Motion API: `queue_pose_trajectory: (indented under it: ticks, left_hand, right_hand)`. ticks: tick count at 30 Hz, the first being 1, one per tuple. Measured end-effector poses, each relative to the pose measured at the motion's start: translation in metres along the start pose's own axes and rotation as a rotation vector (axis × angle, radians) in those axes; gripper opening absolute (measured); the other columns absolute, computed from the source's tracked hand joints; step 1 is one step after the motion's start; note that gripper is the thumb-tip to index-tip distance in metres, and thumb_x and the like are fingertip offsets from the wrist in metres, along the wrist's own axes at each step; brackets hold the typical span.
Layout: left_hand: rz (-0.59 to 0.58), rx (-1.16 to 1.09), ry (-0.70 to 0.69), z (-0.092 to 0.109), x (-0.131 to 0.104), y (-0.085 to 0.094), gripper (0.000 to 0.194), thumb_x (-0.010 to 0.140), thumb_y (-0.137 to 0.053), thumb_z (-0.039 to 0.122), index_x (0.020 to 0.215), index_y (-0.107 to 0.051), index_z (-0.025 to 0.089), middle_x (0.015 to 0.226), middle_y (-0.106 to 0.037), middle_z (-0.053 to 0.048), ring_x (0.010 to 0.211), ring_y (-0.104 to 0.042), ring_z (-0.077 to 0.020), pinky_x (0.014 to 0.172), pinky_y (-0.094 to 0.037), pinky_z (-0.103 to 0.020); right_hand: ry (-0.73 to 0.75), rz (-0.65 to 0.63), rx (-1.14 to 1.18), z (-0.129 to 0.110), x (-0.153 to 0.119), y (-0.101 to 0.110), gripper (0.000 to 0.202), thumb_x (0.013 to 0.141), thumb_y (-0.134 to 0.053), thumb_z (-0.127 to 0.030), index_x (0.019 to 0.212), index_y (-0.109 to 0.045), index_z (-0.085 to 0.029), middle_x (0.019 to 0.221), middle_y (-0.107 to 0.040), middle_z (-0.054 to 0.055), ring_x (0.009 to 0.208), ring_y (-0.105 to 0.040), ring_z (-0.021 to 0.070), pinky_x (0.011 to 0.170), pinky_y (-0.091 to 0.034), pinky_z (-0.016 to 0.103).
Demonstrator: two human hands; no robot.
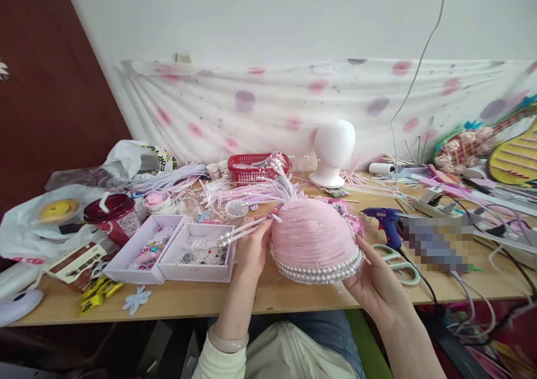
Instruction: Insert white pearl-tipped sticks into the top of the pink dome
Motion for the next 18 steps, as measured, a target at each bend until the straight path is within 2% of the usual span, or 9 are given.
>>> queue_pose_trajectory:
  ticks: [4, 7, 10, 12, 15, 18]
  left_hand:
    - [0.021, 0.040, -0.153, 0.014, -0.006, 0.013, 0.017, 0.067, -0.074, 0.030, 0.074, -0.067, 0.016, 0.102, -0.071, -0.007, 0.093, -0.067, -0.0200, 0.084, -0.053, -0.034]
    - [-0.086, 0.200, -0.321, 0.033, -0.017, 0.021, 0.017, 0.074, -0.070, 0.035, 0.070, -0.068, 0.019, 0.105, -0.069, -0.008, 0.097, -0.065, -0.0222, 0.085, -0.054, -0.037]
    - [-0.263, 0.542, -0.510, 0.049, -0.033, 0.012, 0.012, 0.077, -0.070, 0.034, 0.073, -0.074, 0.023, 0.124, -0.062, -0.008, 0.120, -0.055, -0.0286, 0.099, -0.048, -0.045]
    - [-0.328, 0.780, -0.617, 0.050, -0.040, 0.001, 0.007, 0.078, -0.070, 0.029, 0.078, -0.077, 0.026, 0.139, -0.052, -0.006, 0.129, -0.047, -0.0300, 0.108, -0.041, -0.049]
    - [-0.309, 0.936, -0.767, 0.046, -0.038, -0.013, 0.010, 0.079, -0.068, 0.023, 0.080, -0.078, 0.026, 0.149, -0.042, -0.002, 0.133, -0.044, -0.0292, 0.113, -0.037, -0.048]
    - [-0.217, 0.951, -0.839, 0.040, -0.023, -0.018, 0.014, 0.080, -0.066, 0.019, 0.086, -0.077, 0.023, 0.148, -0.043, -0.005, 0.131, -0.048, -0.0274, 0.110, -0.041, -0.043]
  right_hand:
    - [-0.069, -0.072, 0.104, -0.009, 0.007, -0.027, 0.018, 0.087, -0.056, -0.015, 0.103, -0.062, -0.019, 0.084, -0.075, 0.001, 0.069, -0.072, 0.0105, 0.061, -0.060, 0.015]
    - [-0.045, -0.129, 0.190, -0.021, 0.019, -0.046, 0.018, 0.088, -0.055, -0.012, 0.105, -0.060, -0.018, 0.082, -0.074, 0.000, 0.067, -0.071, 0.0081, 0.062, -0.060, 0.012]
    - [-0.120, -0.174, 0.251, -0.025, 0.031, -0.068, 0.016, 0.091, -0.052, -0.013, 0.106, -0.057, -0.016, 0.078, -0.070, 0.000, 0.059, -0.067, 0.0055, 0.053, -0.057, 0.008]
    - [-0.178, -0.186, 0.257, -0.025, 0.036, -0.083, 0.014, 0.091, -0.051, -0.013, 0.104, -0.056, -0.016, 0.073, -0.066, -0.002, 0.055, -0.064, 0.0049, 0.050, -0.056, 0.007]
    - [-0.202, -0.160, 0.301, -0.024, 0.040, -0.100, 0.009, 0.091, -0.050, -0.011, 0.097, -0.055, -0.016, 0.066, -0.060, -0.003, 0.054, -0.062, 0.0053, 0.056, -0.057, 0.009]
    - [-0.166, -0.176, 0.255, -0.025, 0.042, -0.110, 0.009, 0.090, -0.050, -0.011, 0.086, -0.054, -0.017, 0.061, -0.056, -0.004, 0.055, -0.061, 0.0064, 0.057, -0.058, 0.011]
Point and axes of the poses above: each hand's wrist, its own x-axis towards the middle knuckle, its own y-axis out of the back of the hand, z = x × y, the point moved 6 cm from there along x, towards the middle knuckle
